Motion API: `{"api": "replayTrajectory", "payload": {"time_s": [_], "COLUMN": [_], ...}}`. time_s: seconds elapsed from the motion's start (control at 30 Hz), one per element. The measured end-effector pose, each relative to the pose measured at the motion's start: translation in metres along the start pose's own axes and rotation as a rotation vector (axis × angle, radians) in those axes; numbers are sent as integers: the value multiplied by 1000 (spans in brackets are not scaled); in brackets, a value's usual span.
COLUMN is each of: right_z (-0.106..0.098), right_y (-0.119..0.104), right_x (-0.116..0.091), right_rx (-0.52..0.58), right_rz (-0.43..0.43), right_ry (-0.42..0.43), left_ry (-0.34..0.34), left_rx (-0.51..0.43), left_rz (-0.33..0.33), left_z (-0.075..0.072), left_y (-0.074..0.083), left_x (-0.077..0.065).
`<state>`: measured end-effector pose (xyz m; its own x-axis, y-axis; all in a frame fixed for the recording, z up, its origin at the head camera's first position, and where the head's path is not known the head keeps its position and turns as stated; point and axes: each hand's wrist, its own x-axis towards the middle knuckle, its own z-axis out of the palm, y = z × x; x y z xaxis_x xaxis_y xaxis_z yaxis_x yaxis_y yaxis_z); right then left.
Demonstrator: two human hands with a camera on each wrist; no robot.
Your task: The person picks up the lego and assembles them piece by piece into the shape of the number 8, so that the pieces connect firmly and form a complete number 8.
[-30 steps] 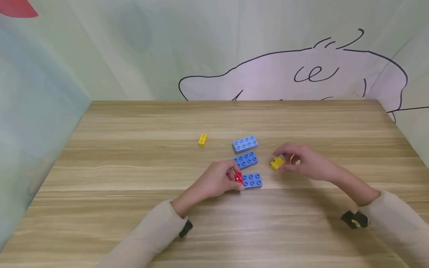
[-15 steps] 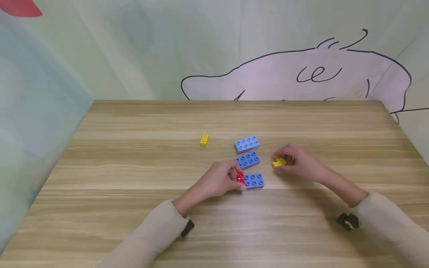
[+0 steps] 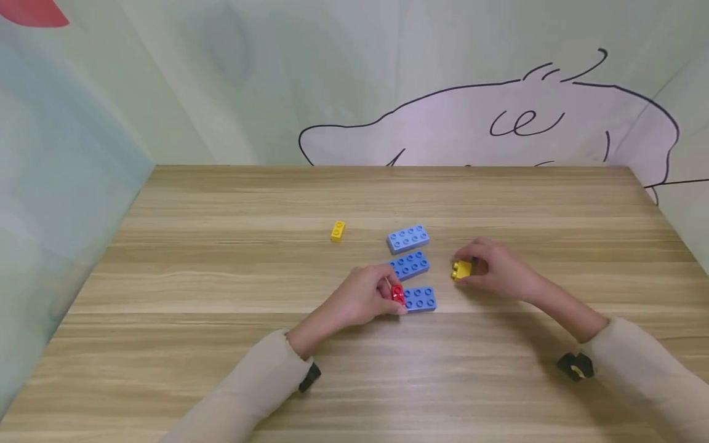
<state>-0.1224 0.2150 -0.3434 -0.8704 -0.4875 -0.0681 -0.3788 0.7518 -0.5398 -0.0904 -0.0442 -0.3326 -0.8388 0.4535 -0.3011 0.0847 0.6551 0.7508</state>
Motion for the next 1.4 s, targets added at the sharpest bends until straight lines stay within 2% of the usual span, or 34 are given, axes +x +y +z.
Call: {"api": "replayTrajectory", "payload": {"time_s": [0.13, 0.4, 0.57, 0.8, 1.0, 1.1, 1.4], "right_z": [2, -2, -4, 2, 11, 14, 17], "right_y": [-1, 0, -4, -14, -21, -24, -29], "right_x": [1, 0, -1, -4, -4, -5, -7], "right_rx": [-13, 38, 73, 186, 269, 305, 320], "right_rz": [20, 22, -15, -80, -122, -117, -96], "right_ry": [-11, -18, -12, -76, -93, -105, -102], "left_ry": [-2, -6, -8, -7, -7, -7, -6], "left_rx": [1, 4, 9, 5, 5, 6, -2], "left_rz": [2, -4, -6, -10, -12, -15, -11], "left_z": [0, 0, -1, -1, -1, -1, -1], "left_y": [0, -1, 0, 0, 1, 1, 1], "left_x": [0, 1, 0, 0, 0, 0, 0]}}
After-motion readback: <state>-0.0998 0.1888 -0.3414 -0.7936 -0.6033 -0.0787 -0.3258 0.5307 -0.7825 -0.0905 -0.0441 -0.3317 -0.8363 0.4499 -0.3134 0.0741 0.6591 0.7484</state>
